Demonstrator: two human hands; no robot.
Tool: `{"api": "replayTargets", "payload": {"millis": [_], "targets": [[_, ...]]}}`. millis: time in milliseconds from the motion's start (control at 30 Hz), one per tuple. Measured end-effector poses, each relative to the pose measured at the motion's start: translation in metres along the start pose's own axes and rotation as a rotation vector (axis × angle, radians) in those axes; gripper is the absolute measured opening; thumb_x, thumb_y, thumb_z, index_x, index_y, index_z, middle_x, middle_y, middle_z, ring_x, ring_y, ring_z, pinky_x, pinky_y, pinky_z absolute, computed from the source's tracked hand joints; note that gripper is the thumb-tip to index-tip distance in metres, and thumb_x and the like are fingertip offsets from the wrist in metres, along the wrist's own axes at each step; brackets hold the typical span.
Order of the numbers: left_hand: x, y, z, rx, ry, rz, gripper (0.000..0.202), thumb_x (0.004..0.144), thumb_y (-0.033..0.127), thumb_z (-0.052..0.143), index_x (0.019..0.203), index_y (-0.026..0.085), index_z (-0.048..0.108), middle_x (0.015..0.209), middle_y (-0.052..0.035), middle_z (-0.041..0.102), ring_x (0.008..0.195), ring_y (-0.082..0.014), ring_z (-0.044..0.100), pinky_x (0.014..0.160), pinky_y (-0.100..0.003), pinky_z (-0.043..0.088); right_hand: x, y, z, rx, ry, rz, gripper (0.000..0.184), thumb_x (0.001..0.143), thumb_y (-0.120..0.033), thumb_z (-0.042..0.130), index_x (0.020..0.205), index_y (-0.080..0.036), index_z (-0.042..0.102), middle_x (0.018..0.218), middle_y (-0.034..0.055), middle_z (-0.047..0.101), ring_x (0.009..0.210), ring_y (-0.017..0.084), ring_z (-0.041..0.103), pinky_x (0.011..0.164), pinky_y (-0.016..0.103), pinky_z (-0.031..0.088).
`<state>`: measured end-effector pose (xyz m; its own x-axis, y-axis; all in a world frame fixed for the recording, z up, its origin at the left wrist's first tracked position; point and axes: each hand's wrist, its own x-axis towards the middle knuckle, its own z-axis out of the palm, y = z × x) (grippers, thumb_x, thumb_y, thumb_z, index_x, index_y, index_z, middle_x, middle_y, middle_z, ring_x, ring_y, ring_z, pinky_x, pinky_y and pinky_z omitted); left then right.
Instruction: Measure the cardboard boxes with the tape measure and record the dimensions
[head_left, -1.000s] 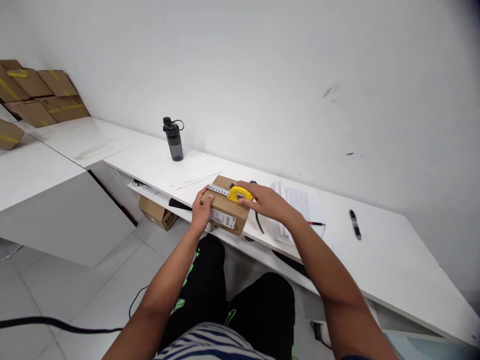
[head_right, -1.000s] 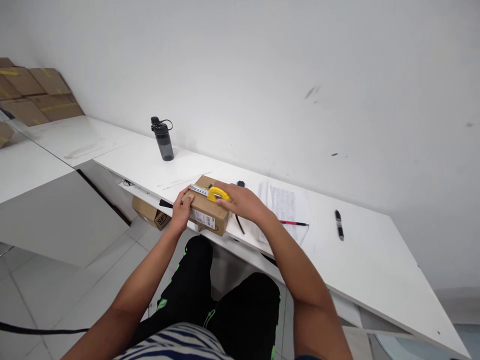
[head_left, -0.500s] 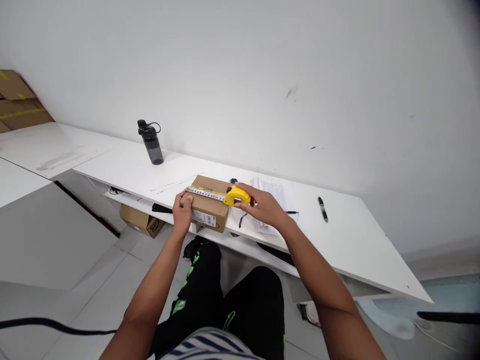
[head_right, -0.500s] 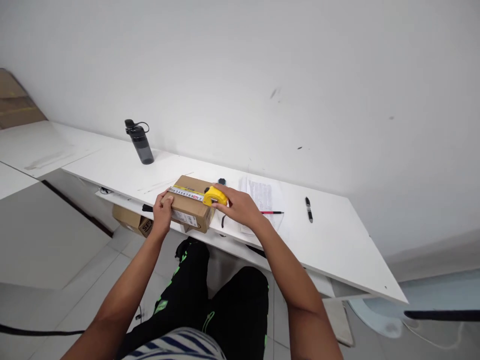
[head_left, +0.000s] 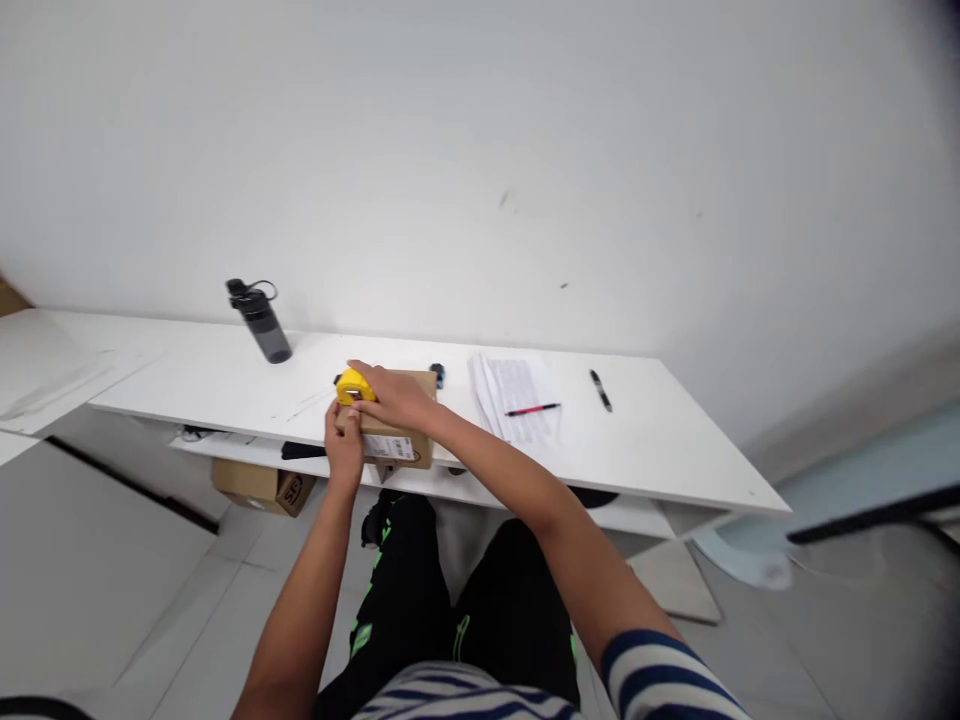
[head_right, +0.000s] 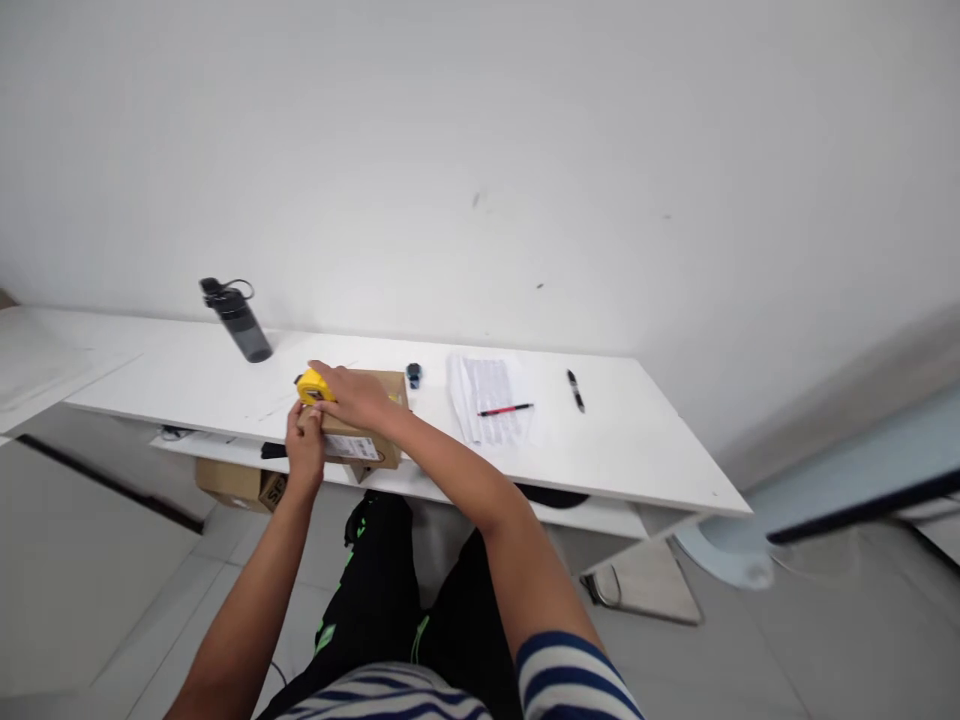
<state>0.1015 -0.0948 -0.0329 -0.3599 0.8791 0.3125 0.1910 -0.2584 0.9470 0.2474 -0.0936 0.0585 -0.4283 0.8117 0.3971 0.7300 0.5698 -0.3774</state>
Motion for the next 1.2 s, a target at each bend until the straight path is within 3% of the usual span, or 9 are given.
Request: {"api": "replayTargets", "payload": {"millis": [233,367,500,633,700,800,933,1067,1200], "targets": [[0.008,-0.002,0.028,-0.03,0.114,0.156,0.041,0.085,0.035,0.053,0.12,0.015,0.062,0.124,-0.0095,0.064,0.113,-0.0219,0.059,0.102,-0.036,0.045,-0.072,-0.003,0.003,0.469,0.4,0.337,0.071,0.087,-0.055,0.058,0.148,-0.041,0.026,0.143,0.0014,0.05,0.126,0.024,0.051,0.104,0.039,0.044],[0.025,0.0,0.048,-0.023,0.118,0.201,0.039,0.086,0.033,0.052,0.118,0.013,0.062,0.121,-0.0099,0.064,0.112,-0.0228,0.059,0.102,-0.038,0.045,-0.124,0.004,0.031,1.096,0.787,0.646,0.069,0.078,-0.057,0.064,0.137,-0.033,0.037,0.123,0.0048,0.06,0.1,0.022,0.063,0.075,0.036,0.056],[0.037,0.013,0.056,0.02,0.103,0.256,0.041,0.088,0.028,0.053,0.125,0.012,0.055,0.13,-0.0125,0.058,0.12,-0.0261,0.054,0.108,-0.045,0.039,-0.17,0.012,0.053,1.595,0.855,0.729,0.047,0.072,-0.055,0.071,0.105,-0.026,0.055,0.091,0.0023,0.064,0.069,0.016,0.06,0.05,0.027,0.048],[-0.014,0.033,0.055,0.194,0.066,0.546,0.069,0.082,0.033,0.065,0.143,0.016,0.036,0.155,-0.0146,0.034,0.147,-0.0343,0.021,0.12,-0.055,0.015,-0.193,0.007,0.06,1.858,0.836,0.75,0.045,0.07,-0.054,0.075,0.099,-0.024,0.058,0.082,0.0014,0.064,0.065,0.013,0.058,0.049,0.023,0.045],[-0.065,0.036,0.057,0.168,-0.178,0.62,0.08,0.075,0.042,0.07,0.143,0.016,0.036,0.156,-0.0172,0.032,0.148,-0.0351,0.02,0.122,-0.054,0.011,-0.197,0.004,0.064,1.897,0.796,0.726,0.048,0.07,-0.058,0.074,0.1,-0.024,0.06,0.083,0.0021,0.066,0.066,0.014,0.059,0.052,0.025,0.047],[-0.135,0.029,0.07,-0.022,-0.641,0.28,0.088,0.07,0.047,0.075,0.144,0.023,0.034,0.15,-0.0163,0.042,0.137,-0.0315,0.043,0.114,-0.048,0.035,-0.202,0.006,0.069,1.757,0.827,0.658,0.057,0.075,-0.069,0.064,0.112,-0.025,0.061,0.097,0.0043,0.068,0.079,0.019,0.063,0.065,0.031,0.052],[-0.154,0.017,0.102,-0.187,-0.852,-0.13,0.074,0.075,0.051,0.07,0.136,0.019,0.042,0.126,-0.0142,0.063,0.11,-0.0267,0.064,0.095,-0.043,0.052,-0.222,0.04,0.047,1.08,0.616,0.702,0.065,0.092,-0.071,0.031,0.121,-0.022,0.063,0.101,0.0079,0.071,0.092,0.024,0.065,0.08,0.036,0.05],[-0.119,0.02,0.148,0.002,-0.801,0.123,0.069,0.074,0.051,0.071,0.131,0.019,0.048,0.123,-0.0116,0.063,0.11,-0.0261,0.063,0.097,-0.042,0.05,-0.229,0.114,-0.02,0.069,0.377,0.947,0.048,0.101,-0.044,0.029,0.133,-0.023,0.057,0.117,0.0105,0.069,0.107,0.026,0.063,0.093,0.038,0.044],[-0.093,0.024,0.193,0.297,-0.838,0.439,0.071,0.076,0.048,0.069,0.137,0.021,0.044,0.134,-0.0128,0.058,0.123,-0.0306,0.055,0.104,-0.045,0.044,-0.216,0.185,-0.069,-0.389,-0.03,0.957,0.049,0.101,-0.023,0.03,0.149,-0.021,0.036,0.123,0.0143,0.065,0.101,0.024,0.066,0.082,0.034,0.047]]}}
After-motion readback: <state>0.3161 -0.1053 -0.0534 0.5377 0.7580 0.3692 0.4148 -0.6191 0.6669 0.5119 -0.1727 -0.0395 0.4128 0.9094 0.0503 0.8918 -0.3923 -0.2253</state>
